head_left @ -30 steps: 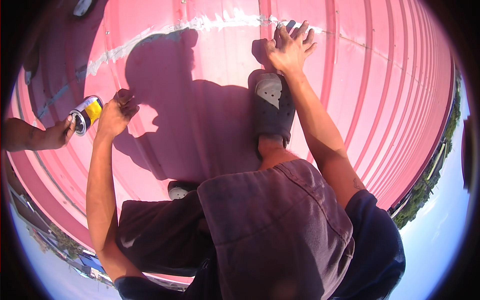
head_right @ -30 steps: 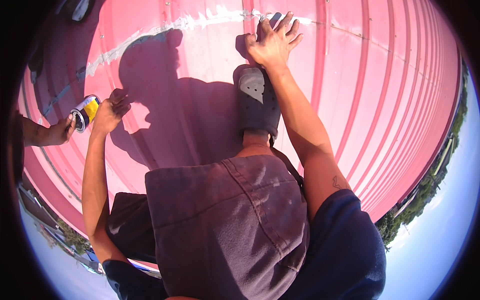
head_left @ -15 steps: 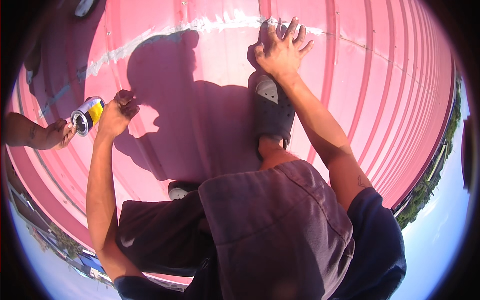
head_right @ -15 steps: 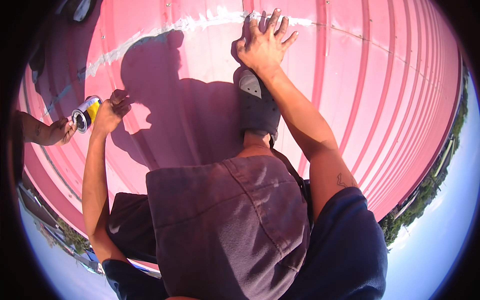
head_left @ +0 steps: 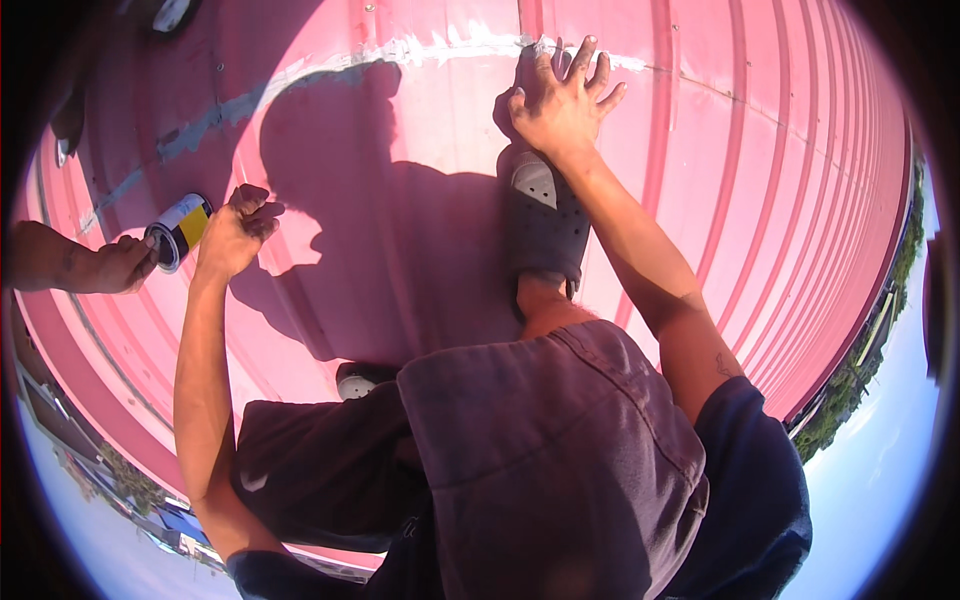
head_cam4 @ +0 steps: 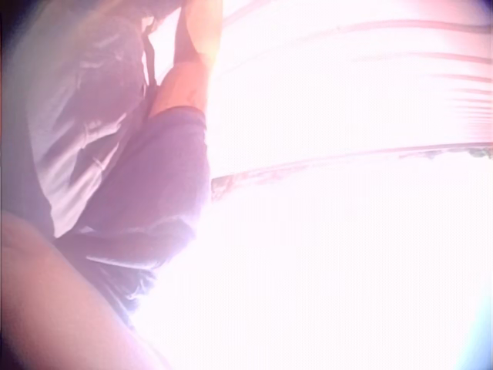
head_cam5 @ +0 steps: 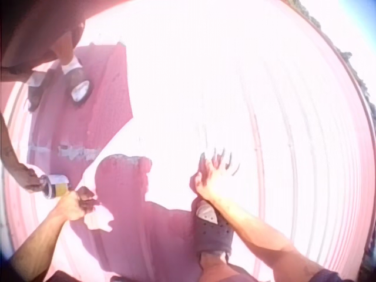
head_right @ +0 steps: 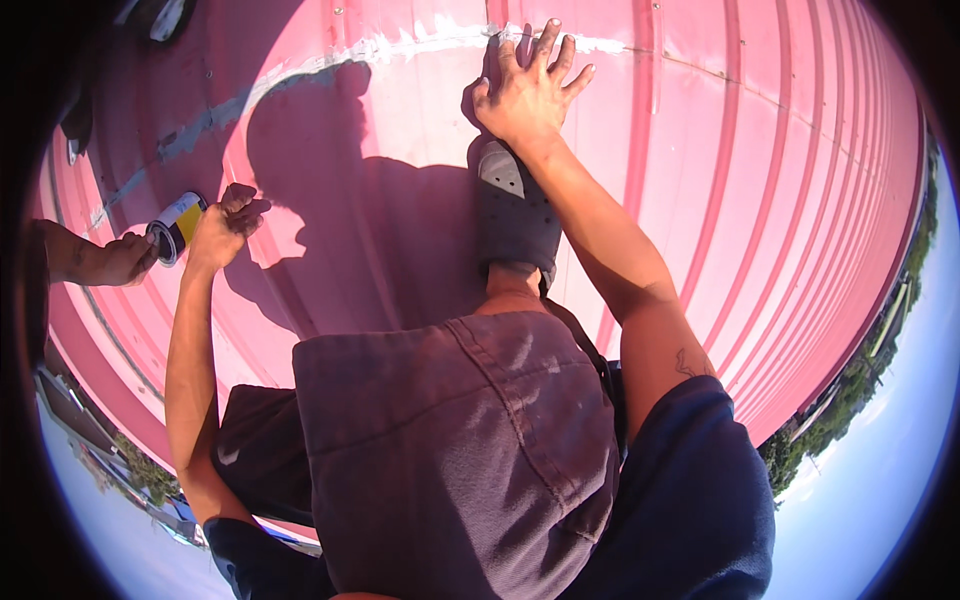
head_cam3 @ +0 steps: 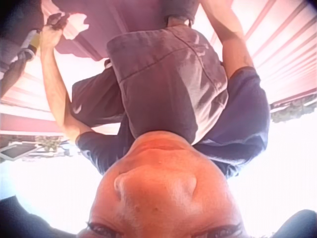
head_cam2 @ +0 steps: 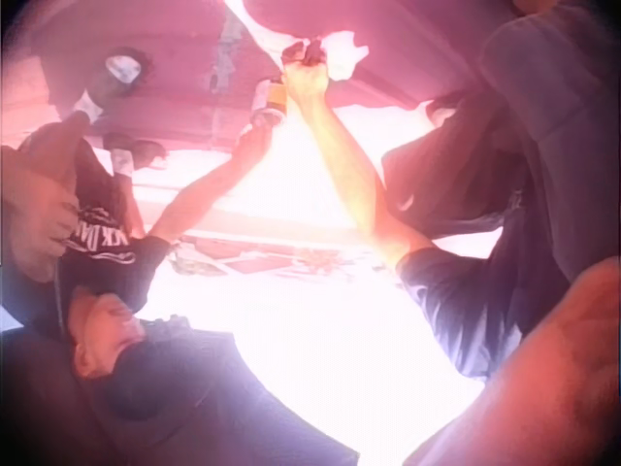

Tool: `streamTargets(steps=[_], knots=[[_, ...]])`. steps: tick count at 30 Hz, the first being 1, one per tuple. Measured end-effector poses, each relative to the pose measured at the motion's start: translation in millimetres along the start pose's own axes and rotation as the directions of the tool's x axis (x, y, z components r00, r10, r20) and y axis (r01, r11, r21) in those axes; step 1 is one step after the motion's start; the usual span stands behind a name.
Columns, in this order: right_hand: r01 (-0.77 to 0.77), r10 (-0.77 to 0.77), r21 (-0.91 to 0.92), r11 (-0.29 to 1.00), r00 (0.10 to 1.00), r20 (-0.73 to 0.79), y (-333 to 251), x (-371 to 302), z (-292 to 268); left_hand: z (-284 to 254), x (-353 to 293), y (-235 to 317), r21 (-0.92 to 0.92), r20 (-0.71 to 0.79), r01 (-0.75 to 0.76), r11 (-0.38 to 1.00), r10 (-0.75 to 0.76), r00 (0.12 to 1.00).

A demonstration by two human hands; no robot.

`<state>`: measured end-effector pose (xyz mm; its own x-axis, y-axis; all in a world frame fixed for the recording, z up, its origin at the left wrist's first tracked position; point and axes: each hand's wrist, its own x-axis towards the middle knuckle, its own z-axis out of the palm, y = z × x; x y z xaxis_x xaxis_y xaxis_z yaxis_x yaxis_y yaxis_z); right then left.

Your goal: The person applies a grey sealant to a red metal roof seam by hand, smoothing the material along the joint with their fingers.

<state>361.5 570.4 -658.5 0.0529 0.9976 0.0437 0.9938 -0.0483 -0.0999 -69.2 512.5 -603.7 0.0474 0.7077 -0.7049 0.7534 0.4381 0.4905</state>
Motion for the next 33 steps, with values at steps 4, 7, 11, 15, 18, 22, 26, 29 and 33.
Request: streamTargets(steps=[4,7,11,15,18,22,26,29,33], knots=[[0.019,-0.019,-0.009,1.000,0.999,0.025,-15,5,2,-5,6,-19,0.019,0.022,0.006,1.000,-0.007,1.000],[-0.016,0.018,-0.054,0.998,0.999,0.040,-22,9,9,-4,6,-12,0.126,-0.028,-0.026,0.992,0.030,0.999],[-0.021,0.024,-0.061,0.998,0.998,0.051,-23,10,6,-5,5,-9,0.146,-0.033,-0.052,0.988,0.058,0.998],[-0.003,0.005,-0.017,1.000,0.992,0.130,-24,6,0,-5,2,-9,-0.045,-0.006,-0.037,0.998,0.036,0.999],[-0.024,0.018,0.044,0.999,0.991,0.135,-22,2,-2,-6,-3,9,0.056,-0.002,-0.024,0.998,0.024,1.000],[-0.066,0.062,0.085,0.994,0.997,0.051,-19,4,-6,-8,-5,6,0.049,-0.004,-0.004,0.999,0.004,1.000],[0.000,0.000,0.022,1.000,1.000,-0.020,-14,11,-1,-3,6,-10,-0.035,0.005,-0.069,0.997,0.069,0.998],[0.181,-0.182,-0.124,0.976,0.983,0.008,-18,15,-6,-4,3,-1,-0.048,0.004,-0.054,0.997,0.054,0.999],[0.166,-0.215,0.196,0.967,0.940,0.266,-6,31,-17,-4,-1,4,-0.058,0.001,-0.027,0.998,0.027,1.000]])
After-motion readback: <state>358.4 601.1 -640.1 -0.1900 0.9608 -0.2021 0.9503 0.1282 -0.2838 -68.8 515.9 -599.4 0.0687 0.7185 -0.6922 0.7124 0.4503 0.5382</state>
